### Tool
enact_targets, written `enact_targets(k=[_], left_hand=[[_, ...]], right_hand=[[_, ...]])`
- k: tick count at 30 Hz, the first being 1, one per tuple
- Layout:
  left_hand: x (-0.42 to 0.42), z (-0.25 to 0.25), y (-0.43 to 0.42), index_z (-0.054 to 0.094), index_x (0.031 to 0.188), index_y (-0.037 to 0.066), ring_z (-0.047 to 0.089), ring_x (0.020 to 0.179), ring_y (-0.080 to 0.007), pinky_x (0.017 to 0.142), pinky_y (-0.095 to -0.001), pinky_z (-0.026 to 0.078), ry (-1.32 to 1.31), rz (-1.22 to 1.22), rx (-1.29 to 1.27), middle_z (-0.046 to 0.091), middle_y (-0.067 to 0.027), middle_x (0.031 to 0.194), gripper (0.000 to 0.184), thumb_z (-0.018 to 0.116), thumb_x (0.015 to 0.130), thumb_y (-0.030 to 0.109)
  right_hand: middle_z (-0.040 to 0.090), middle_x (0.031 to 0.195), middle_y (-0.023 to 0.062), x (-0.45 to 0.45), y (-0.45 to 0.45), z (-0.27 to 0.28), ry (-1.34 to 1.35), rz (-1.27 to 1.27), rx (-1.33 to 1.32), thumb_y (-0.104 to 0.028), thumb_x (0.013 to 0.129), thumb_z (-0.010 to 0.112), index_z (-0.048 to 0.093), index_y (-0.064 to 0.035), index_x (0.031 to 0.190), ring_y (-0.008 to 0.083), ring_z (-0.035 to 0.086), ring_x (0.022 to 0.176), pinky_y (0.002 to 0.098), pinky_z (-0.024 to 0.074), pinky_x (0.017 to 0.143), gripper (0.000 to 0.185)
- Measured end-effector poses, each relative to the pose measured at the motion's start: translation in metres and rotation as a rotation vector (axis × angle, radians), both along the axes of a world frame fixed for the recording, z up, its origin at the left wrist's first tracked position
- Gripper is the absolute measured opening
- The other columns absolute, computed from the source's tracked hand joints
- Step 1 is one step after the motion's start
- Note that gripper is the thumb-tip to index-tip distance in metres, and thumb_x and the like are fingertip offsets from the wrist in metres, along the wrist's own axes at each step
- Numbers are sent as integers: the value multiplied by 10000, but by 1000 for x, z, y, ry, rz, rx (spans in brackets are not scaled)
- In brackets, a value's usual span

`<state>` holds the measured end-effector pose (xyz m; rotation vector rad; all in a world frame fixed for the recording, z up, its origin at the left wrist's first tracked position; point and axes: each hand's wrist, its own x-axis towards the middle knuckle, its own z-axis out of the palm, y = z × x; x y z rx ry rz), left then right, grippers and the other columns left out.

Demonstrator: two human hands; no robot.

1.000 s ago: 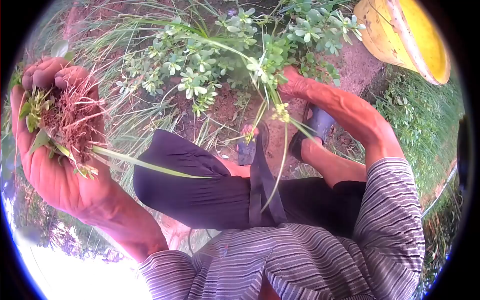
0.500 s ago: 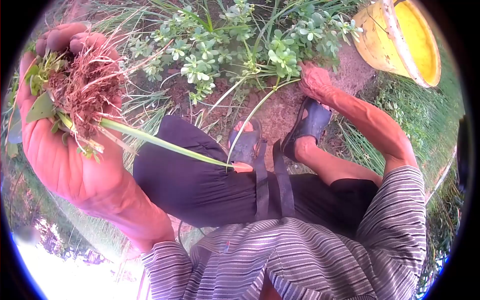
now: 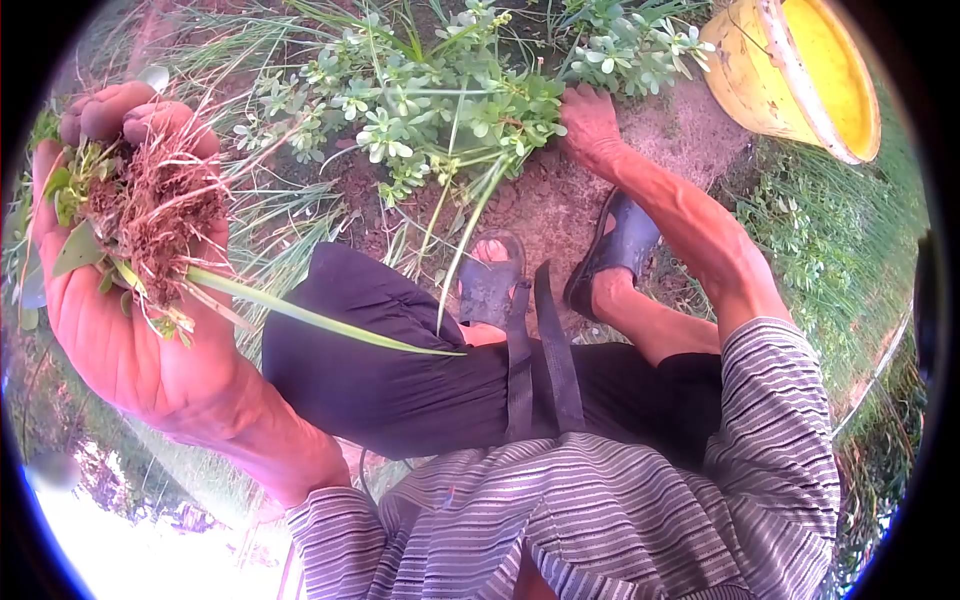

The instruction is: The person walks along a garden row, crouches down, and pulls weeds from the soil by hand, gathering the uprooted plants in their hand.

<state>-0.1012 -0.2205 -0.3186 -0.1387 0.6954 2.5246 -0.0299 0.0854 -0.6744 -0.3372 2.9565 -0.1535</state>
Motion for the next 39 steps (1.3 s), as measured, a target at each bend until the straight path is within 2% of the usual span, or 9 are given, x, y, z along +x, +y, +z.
enact_targets(k=[5,11,15,19,25,26,29,31,39], left_hand=[[4,-1,4,428,1063,8,424,917,-199,904,-369,379,-20,69,32,455,-96,986,153,407,1008,149],[6,-2,8,442,1072,11,454,904,-194,866,-363,400,-20,117,-13,481,-97,984,173,409,1011,170],[5,-2,17,451,1083,6,475,914,-188,845,-359,418,-11,173,-15,488,-89,971,185,418,1012,174],[5,-3,23,454,1108,0,481,919,-189,844,-359,438,21,192,-63,490,-79,977,216,411,1019,192],[5,-5,35,485,1108,5,491,898,-193,823,-359,449,5,283,-148,504,-74,988,237,410,1023,213],[5,-4,36,503,1116,8,495,897,-189,806,-356,454,-4,286,-173,514,-70,977,241,418,1021,213],[5,-3,39,518,1115,13,499,897,-180,804,-353,460,13,296,-247,517,-66,958,241,432,1017,216],[4,-2,43,535,1091,30,524,873,-165,781,-335,469,-22,311,-302,537,-53,948,221,471,1002,222],[0,-1,57,560,983,49,570,847,-150,733,-319,504,-95,309,-362,572,-28,929,204,520,979,249]], right_hand=[[653,867,104,-10,6,-10,59,138,81,-144,785,541,661,-60,896,269,600,885,430,465,765,183],[673,910,170,-31,-10,10,-398,-213,17,-149,795,571,667,-34,892,332,660,891,432,540,728,179],[684,841,172,-26,-6,5,-212,-169,14,-154,785,585,645,-38,931,353,679,819,439,552,706,196],[678,807,152,-34,1,-1,-333,-178,-60,-135,764,594,625,-44,973,318,682,780,420,551,656,230],[651,734,139,-32,9,-25,-401,68,13,-118,730,609,621,-41,982,318,660,692,415,530,604,264],[644,748,132,-28,11,-14,-252,112,-56,-106,723,610,614,-39,1004,320,652,707,408,530,633,289],[602,1005,203,-20,6,4,-155,80,-111,-73,748,596,621,-29,1003,354,614,926,415,541,722,259],[573,1065,216,-20,-2,16,-218,94,-36,-69,760,591,618,-29,1028,368,593,972,421,545,728,272],[599,992,199,-19,-8,13,-208,19,-81,-71,726,611,666,-32,935,341,623,899,410,554,701,219]])
